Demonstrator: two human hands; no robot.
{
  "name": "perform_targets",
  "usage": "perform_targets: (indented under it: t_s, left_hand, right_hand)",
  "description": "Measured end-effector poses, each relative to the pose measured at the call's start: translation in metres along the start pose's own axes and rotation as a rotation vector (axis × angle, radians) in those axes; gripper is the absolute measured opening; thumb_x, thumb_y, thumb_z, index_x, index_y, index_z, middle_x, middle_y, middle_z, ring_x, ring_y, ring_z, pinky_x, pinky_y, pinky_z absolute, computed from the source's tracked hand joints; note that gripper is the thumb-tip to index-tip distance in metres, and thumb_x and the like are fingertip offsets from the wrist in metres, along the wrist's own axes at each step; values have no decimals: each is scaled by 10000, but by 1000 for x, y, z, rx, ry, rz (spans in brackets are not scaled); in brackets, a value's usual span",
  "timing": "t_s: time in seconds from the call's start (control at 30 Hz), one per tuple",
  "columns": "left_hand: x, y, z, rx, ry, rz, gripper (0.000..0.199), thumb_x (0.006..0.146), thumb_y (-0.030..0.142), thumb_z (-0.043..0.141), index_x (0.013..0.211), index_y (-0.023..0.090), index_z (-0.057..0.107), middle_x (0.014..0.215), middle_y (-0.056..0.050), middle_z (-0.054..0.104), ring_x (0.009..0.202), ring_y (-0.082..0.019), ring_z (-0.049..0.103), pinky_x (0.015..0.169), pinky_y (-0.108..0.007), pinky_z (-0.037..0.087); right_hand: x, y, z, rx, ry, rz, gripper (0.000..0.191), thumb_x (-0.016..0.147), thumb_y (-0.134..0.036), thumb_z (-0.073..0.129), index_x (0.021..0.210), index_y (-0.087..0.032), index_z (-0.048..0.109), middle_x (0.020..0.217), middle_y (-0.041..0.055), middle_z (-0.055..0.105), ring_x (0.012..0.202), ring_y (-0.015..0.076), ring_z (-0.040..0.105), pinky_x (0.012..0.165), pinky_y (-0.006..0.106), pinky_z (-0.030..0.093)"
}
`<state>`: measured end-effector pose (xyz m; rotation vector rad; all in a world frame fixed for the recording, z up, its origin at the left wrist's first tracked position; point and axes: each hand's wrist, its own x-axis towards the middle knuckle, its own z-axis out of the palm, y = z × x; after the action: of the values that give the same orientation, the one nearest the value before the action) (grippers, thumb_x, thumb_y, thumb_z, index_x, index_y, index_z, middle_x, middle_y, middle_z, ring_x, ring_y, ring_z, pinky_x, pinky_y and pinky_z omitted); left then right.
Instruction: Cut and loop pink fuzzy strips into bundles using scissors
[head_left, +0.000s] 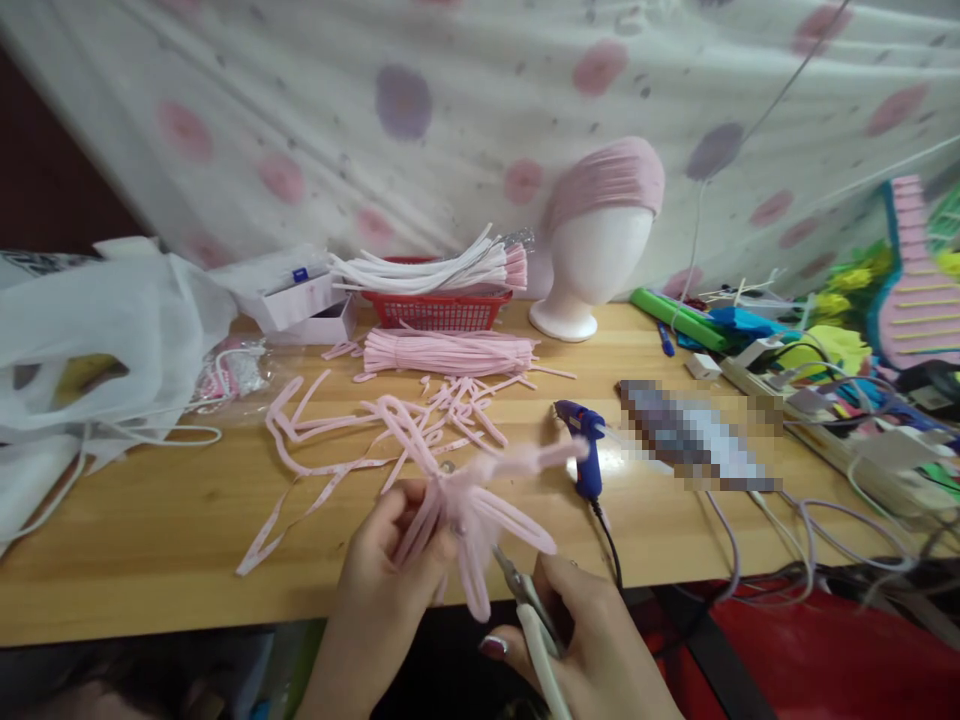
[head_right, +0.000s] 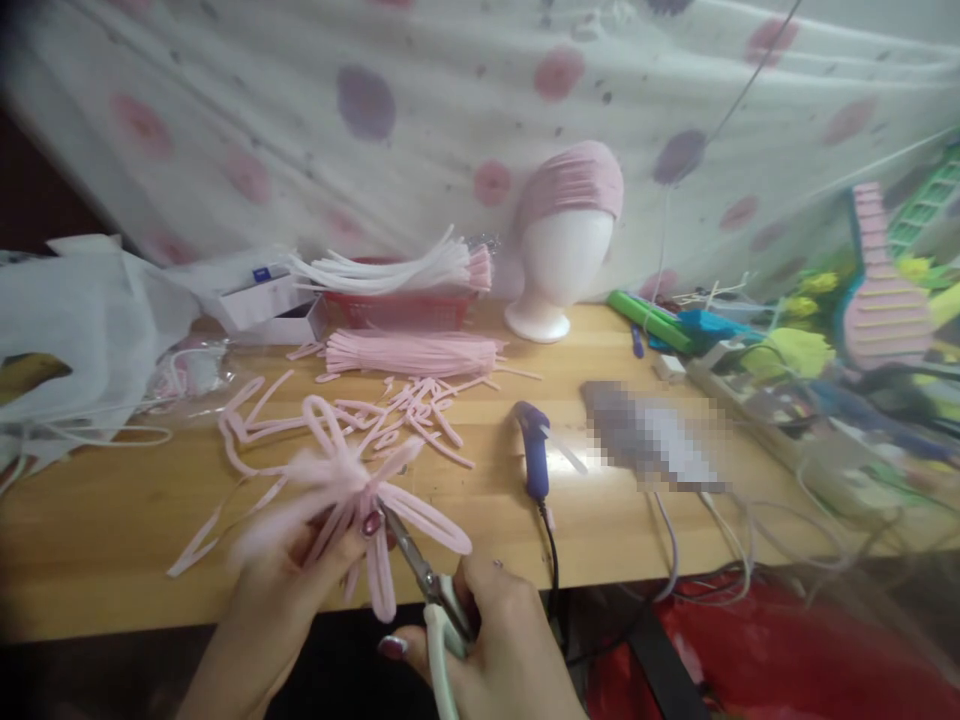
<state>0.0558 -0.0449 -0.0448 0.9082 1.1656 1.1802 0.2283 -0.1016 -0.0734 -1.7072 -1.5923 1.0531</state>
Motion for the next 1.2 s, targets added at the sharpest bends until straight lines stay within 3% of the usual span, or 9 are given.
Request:
perform_targets:
  t_s: [0.17,0.33,0.47,0.6,0.7,0.83,1.0,1.2]
  left_hand:
    - [1,-3,1,-107,-21,-41,243,683,345,878,817,180,761,755,-10,713,739,-180,680,679,-253,549]
    - [2,-7,2,-110,-54,-70,289,716,424,869,852,185,782,727,-10,705,692,-173,676,631,-246,561]
    - [8,-16,0,-14,-136,-20,250,796,431,809,834,186,778,674,8,677,664,-156,675,632,-224,551]
    - [10,-16,2,29,-98,29,204,787,380,799,844,185,786,685,2,705,670,-169,678,616,-232,538]
    - [8,-9,7,-14,-33,-11,177,751,350,804,822,189,795,649,19,690,636,-155,658,613,-232,529]
    - [6,-4,12,-34,-7,-26,168,730,332,807,798,179,800,612,22,662,607,-150,628,593,-236,510]
    - [6,-7,14,-11,-18,-21,196,724,359,803,694,171,759,582,10,641,587,-144,579,563,-231,465]
    - [4,-9,16,-11,-10,-33,211,733,377,793,700,170,763,576,21,597,558,-126,519,529,-221,415]
  right_hand:
    - [0,-5,-3,66,-18,-82,249,744,-368,789,777,-219,592,642,-37,483,597,158,409,524,258,337]
    - [0,-10,-5,113,-5,-103,301,752,-424,778,970,-229,707,673,-16,554,598,183,448,556,285,411]
    - [0,-10,-6,138,-51,-70,282,756,-425,772,956,-239,700,618,-23,506,564,185,428,494,279,357]
    - [1,-9,-5,132,-63,-21,214,760,-370,738,792,-226,582,614,-62,380,555,140,342,493,263,286]
    - [1,-5,-3,118,-59,-25,297,780,-396,700,723,-230,460,630,-76,319,578,127,297,513,262,242]
    - [0,4,0,71,-58,-13,446,828,-562,666,696,-238,390,632,-77,302,588,127,281,527,274,199]
    - [0,13,0,105,-60,-66,532,842,-700,618,709,-234,399,638,-70,333,594,128,295,532,272,222]
    - [1,14,-2,126,-83,-81,502,829,-679,643,738,-234,429,668,-54,378,613,139,318,557,274,285]
